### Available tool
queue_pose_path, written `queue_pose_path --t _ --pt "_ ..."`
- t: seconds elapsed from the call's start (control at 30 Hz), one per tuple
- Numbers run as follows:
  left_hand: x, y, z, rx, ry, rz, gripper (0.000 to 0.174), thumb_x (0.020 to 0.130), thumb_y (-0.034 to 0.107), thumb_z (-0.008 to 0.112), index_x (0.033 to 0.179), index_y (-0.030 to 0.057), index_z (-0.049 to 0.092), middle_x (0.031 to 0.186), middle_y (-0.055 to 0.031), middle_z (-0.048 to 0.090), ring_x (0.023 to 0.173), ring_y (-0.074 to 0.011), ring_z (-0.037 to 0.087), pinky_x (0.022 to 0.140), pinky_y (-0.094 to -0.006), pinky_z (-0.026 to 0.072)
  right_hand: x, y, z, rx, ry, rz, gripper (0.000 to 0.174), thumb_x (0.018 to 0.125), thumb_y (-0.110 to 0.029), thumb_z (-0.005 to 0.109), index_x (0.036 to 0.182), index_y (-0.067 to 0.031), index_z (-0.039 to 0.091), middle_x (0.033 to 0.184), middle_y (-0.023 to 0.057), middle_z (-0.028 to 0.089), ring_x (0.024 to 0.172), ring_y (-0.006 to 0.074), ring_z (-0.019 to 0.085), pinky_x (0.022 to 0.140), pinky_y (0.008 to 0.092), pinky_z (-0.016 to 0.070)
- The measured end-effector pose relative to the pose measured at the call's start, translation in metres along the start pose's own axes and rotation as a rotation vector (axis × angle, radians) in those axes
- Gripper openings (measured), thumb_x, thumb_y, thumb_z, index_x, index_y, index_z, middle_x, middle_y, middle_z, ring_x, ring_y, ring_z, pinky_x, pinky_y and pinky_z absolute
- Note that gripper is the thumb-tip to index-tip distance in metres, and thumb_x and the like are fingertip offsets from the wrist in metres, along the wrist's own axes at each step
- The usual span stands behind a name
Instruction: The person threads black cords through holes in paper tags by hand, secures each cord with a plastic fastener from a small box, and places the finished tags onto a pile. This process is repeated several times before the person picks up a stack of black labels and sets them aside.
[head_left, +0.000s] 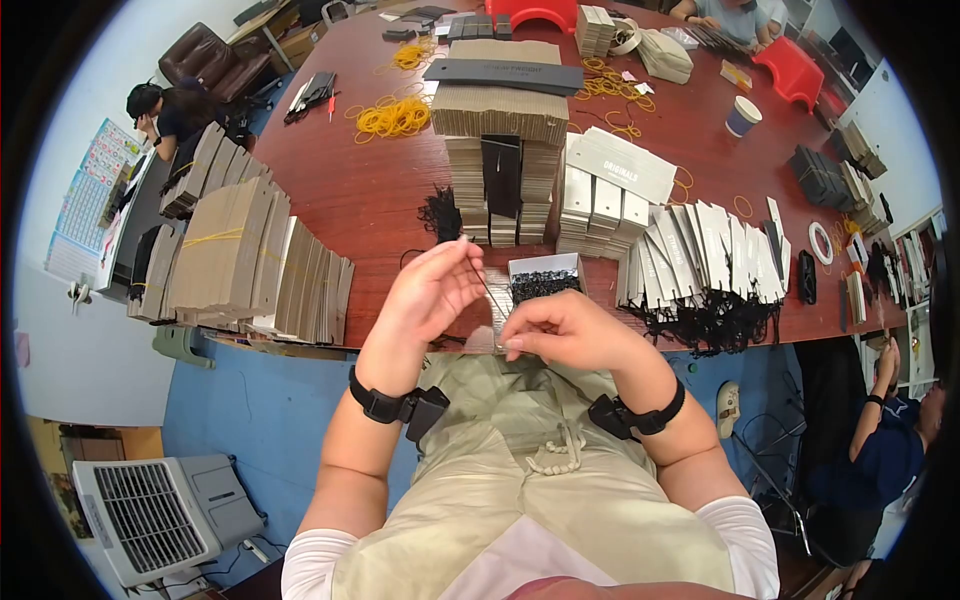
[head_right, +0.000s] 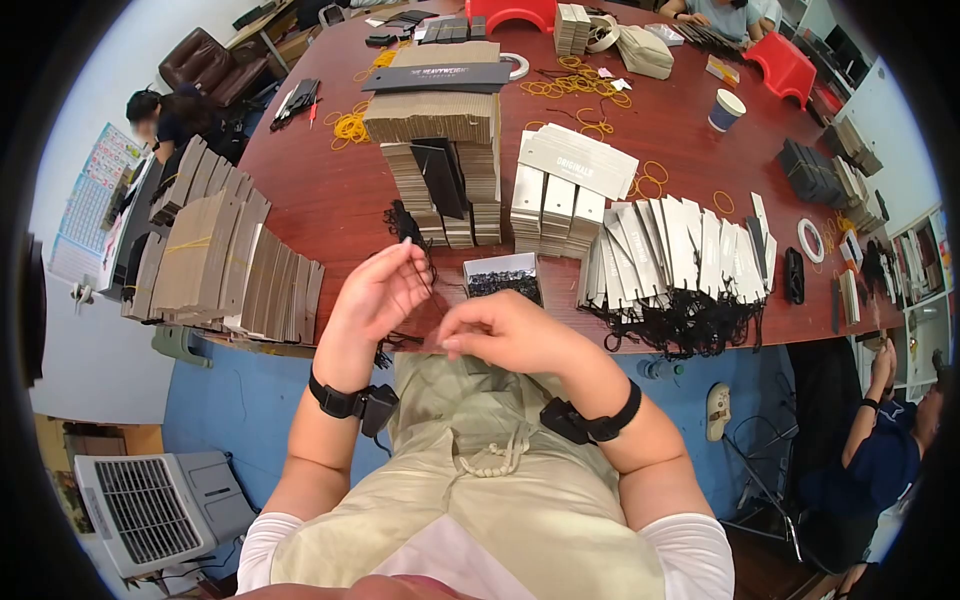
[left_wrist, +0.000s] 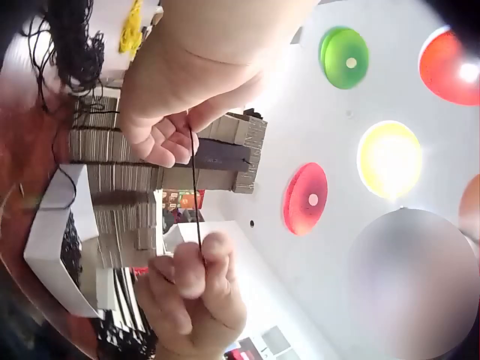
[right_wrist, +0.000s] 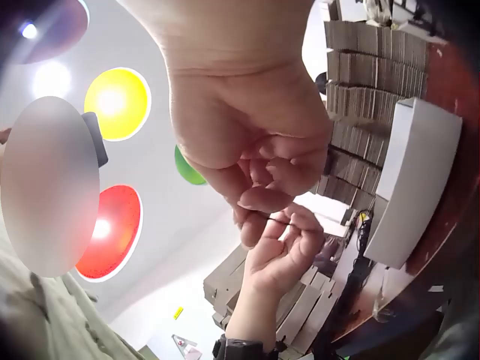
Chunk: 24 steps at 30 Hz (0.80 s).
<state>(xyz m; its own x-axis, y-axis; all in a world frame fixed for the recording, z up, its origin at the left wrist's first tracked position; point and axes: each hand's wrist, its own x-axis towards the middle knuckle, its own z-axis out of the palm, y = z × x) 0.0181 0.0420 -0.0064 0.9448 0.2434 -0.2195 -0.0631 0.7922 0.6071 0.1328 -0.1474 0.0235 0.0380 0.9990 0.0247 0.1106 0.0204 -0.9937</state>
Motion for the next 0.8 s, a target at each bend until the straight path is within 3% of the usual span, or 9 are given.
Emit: queue_pose_path --t 0.07,0.23,0.27,0.4,0.57,0.63,0.67,0.77,0.8 --pt "-0.002 0.007 -0.003 -0.086 0.045 0.029 0.019 0.092 0.017 0.051 0.094 0.0000 0.057 0.086 -0.0077 0.061 0.079 -0.0187 0.059 0.074 -0.0325 0.0510 -0.013 -0.005 -0.009 0.046 0.012 0.111 0.014 0.085 -0.007 0.058 0.097 -0.0023 0.063 0.079 0.0028 0.066 0.067 0.0075 0.058 0.060 0.0211 0.0463" --pt "-0.001 0.015 -0.013 -0.368 0.136 0.112 0.017 0.093 0.014 0.048 0.095 -0.0011 0.055 0.087 -0.0080 0.060 0.082 -0.0197 0.059 0.079 -0.0339 0.0514 -0.036 0.006 -0.028 0.431 -0.081 -0.106 0.024 0.079 0.005 0.060 0.103 0.0044 0.058 0.089 0.0145 0.067 0.079 0.0157 0.065 0.064 0.0249 0.0510" --pt "0.000 0.014 -0.010 -0.359 0.330 0.165 0.016 0.094 0.015 0.047 0.097 -0.0001 0.053 0.079 -0.0047 0.055 0.072 -0.0162 0.054 0.071 -0.0294 0.0501 -0.040 0.006 -0.030 0.426 -0.067 -0.110 0.024 0.079 0.005 0.061 0.102 0.0045 0.059 0.090 0.0155 0.067 0.079 0.0163 0.066 0.063 0.0252 0.0515" --pt "-0.003 0.008 -0.013 -0.457 0.156 0.132 0.017 0.095 0.018 0.045 0.099 0.0019 0.052 0.069 -0.0004 0.043 0.057 -0.0094 0.037 0.050 -0.0222 0.0329 -0.044 0.015 -0.040 0.505 0.195 -0.149 0.018 0.082 0.001 0.059 0.100 0.0039 0.060 0.086 0.0164 0.066 0.069 0.0163 0.066 0.058 0.0240 0.0518" --pt "-0.015 -0.014 0.018 0.296 0.020 0.181 0.021 0.096 0.019 0.046 0.101 0.0023 0.057 0.061 0.0047 0.043 0.050 -0.0023 0.030 0.044 -0.0187 0.0232 -0.021 0.011 -0.031 0.519 0.586 -0.002 0.010 0.083 -0.002 0.060 0.092 0.0018 0.063 0.074 0.0073 0.063 0.058 0.0108 0.057 0.054 0.0191 0.0449" --pt "-0.018 -0.025 0.030 0.563 0.037 0.243 0.020 0.094 0.016 0.049 0.100 0.0005 0.060 0.064 0.0046 0.047 0.052 -0.0006 0.031 0.045 -0.0185 0.0231 -0.008 0.011 -0.018 0.383 0.614 -0.129 0.010 0.081 -0.003 0.064 0.089 0.0033 0.066 0.077 0.0015 0.059 0.074 0.0091 0.054 0.066 0.0187 0.0409" --pt "-0.019 -0.027 0.037 0.623 0.068 0.293 0.020 0.092 0.013 0.052 0.103 -0.0013 0.062 0.075 0.0000 0.058 0.061 -0.0027 0.047 0.053 -0.0177 0.0368 -0.003 0.010 -0.012 0.386 0.612 -0.102 0.011 0.081 -0.004 0.064 0.089 0.0033 0.066 0.079 0.0014 0.059 0.076 0.0090 0.054 0.068 0.0195 0.0411" --pt "-0.009 -0.035 0.038 0.748 0.092 0.556 0.023 0.092 0.012 0.052 0.107 -0.0026 0.060 0.093 -0.0081 0.064 0.081 -0.0103 0.059 0.073 -0.0219 0.0464 0.007 0.010 0.001 0.465 0.554 0.006 0.012 0.082 -0.008 0.064 0.090 0.0016 0.065 0.082 0.0020 0.061 0.077 0.0083 0.054 0.072 0.0214 0.0421" --pt "-0.013 -0.029 0.044 0.641 0.084 0.390 0.024 0.091 0.010 0.052 0.110 -0.0047 0.059 0.110 -0.0154 0.060 0.102 -0.0187 0.058 0.090 -0.0292 0.0451 0.011 0.009 0.006 0.502 0.558 0.022 0.012 0.082 -0.008 0.064 0.090 0.0011 0.065 0.082 0.0022 0.062 0.076 0.0081 0.054 0.072 0.0211 0.0420"
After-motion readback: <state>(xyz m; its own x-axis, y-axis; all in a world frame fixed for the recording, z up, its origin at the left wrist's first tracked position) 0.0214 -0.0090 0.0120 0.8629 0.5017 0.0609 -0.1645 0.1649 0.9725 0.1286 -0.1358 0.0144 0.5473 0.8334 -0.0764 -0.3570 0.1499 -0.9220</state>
